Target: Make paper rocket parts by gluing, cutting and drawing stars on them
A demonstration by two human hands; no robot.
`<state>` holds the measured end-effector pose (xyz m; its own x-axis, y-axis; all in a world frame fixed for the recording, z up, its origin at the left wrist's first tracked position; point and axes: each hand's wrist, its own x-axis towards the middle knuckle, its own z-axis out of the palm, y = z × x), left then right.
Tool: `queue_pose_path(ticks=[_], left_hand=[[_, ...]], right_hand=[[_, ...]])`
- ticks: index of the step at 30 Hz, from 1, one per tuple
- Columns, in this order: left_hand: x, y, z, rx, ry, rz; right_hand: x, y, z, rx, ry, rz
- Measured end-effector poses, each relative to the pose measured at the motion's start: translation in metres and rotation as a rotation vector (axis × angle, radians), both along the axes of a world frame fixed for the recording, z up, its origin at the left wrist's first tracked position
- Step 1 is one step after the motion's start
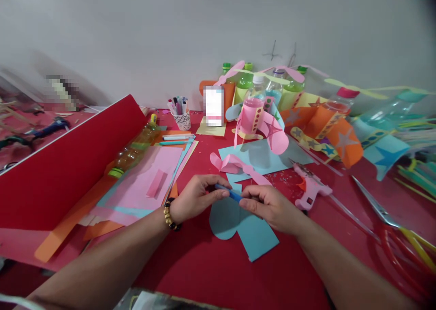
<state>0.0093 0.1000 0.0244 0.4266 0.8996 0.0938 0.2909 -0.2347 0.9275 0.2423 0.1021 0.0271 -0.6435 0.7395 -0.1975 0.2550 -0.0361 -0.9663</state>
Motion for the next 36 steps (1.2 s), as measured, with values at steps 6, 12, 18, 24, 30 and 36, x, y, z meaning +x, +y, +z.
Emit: queue_pose_path(ticks=[6, 12, 18, 24, 30, 36], left_hand=[[-0.001, 0.005, -0.003, 0.15, 0.141, -0.045], [0.0, -0.002, 0.006, 0.157, 0.172, -0.093], [0.004, -0.005, 0.009, 0.13, 0.157, -0.101], [-0.011, 0.006, 0.011, 0.038, -0.071, 0.241], [-0.002, 0.001, 0.008, -0.102, -0.234, 0.102], [0.01, -0.007, 0.003, -0.293, -0.278, -0.009]], right_hand=[[0.001, 0.003, 0.0, 0.021, -0.025, -0.01], [0.002, 0.0, 0.007, 0.013, 0.005, 0.016], [0.002, -0.001, 0.011, -0.037, -0.005, 0.031], [0.023, 0.006, 0.019, -0.049, 0.031, -0.022], [0.023, 0.01, 0.01, -0.119, 0.259, -0.191], [0.007, 0.004, 0.004, -0.161, 0.504, -0.391]])
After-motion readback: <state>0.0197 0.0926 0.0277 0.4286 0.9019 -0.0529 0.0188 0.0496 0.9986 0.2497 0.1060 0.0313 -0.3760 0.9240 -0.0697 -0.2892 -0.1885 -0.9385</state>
